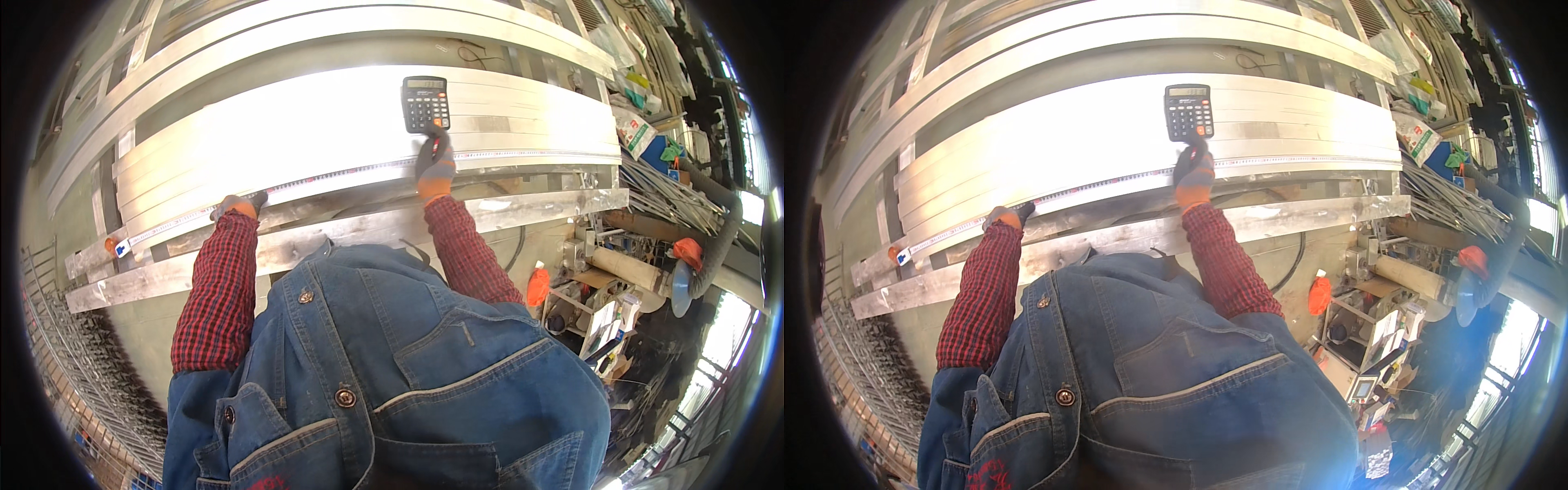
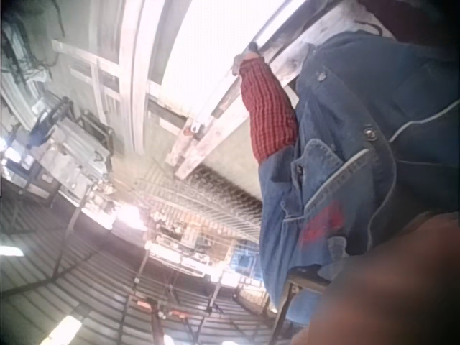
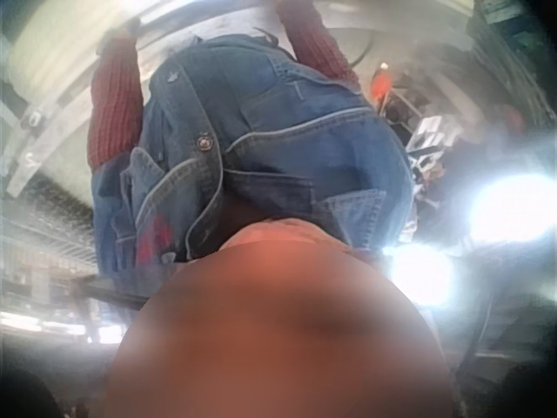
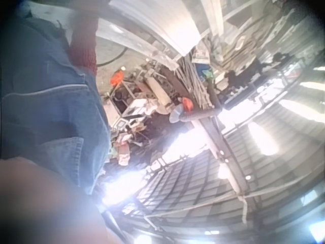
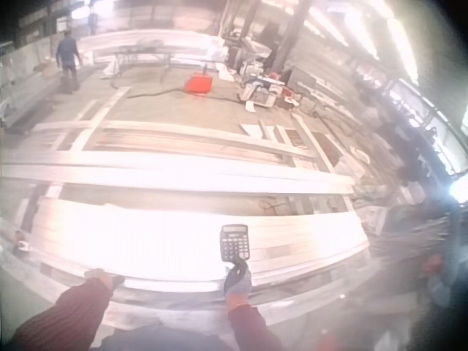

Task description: The person measures a long metal bar with a tape measure and marks it with a pen. They use a calculator to compute dimensions and then move a large slatted metal panel with another person.

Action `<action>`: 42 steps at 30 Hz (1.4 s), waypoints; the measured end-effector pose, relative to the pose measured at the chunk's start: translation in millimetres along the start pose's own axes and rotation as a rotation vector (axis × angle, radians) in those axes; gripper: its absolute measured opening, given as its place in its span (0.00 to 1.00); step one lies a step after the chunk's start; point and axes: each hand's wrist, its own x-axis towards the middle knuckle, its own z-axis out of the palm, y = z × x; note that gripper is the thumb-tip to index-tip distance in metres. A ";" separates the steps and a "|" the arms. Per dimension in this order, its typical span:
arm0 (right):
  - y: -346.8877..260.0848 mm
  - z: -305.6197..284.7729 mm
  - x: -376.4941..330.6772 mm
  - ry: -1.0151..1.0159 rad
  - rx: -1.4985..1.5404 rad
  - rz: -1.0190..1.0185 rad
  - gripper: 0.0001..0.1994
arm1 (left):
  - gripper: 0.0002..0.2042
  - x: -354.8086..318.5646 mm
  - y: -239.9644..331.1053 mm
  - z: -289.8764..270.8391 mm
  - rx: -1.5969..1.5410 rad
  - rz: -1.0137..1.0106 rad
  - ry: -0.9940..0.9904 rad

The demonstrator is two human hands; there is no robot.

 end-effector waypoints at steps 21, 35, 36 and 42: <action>-2.9 -3.7 75.5 -0.205 -0.519 0.224 0.63 | 0.48 -6.9 1.1 -2.4 0.057 -0.017 -0.059; 3.3 -15.7 58.7 -0.164 -0.501 0.225 0.64 | 0.48 -5.0 -3.0 4.0 0.006 0.034 -0.034; 5.7 -16.2 58.7 -0.169 -0.497 0.219 0.64 | 0.47 -5.3 -2.5 3.7 0.023 0.035 -0.020; 8.4 -18.4 59.8 -0.193 -0.504 0.191 0.63 | 0.43 1.5 -7.8 8.9 0.039 0.056 0.145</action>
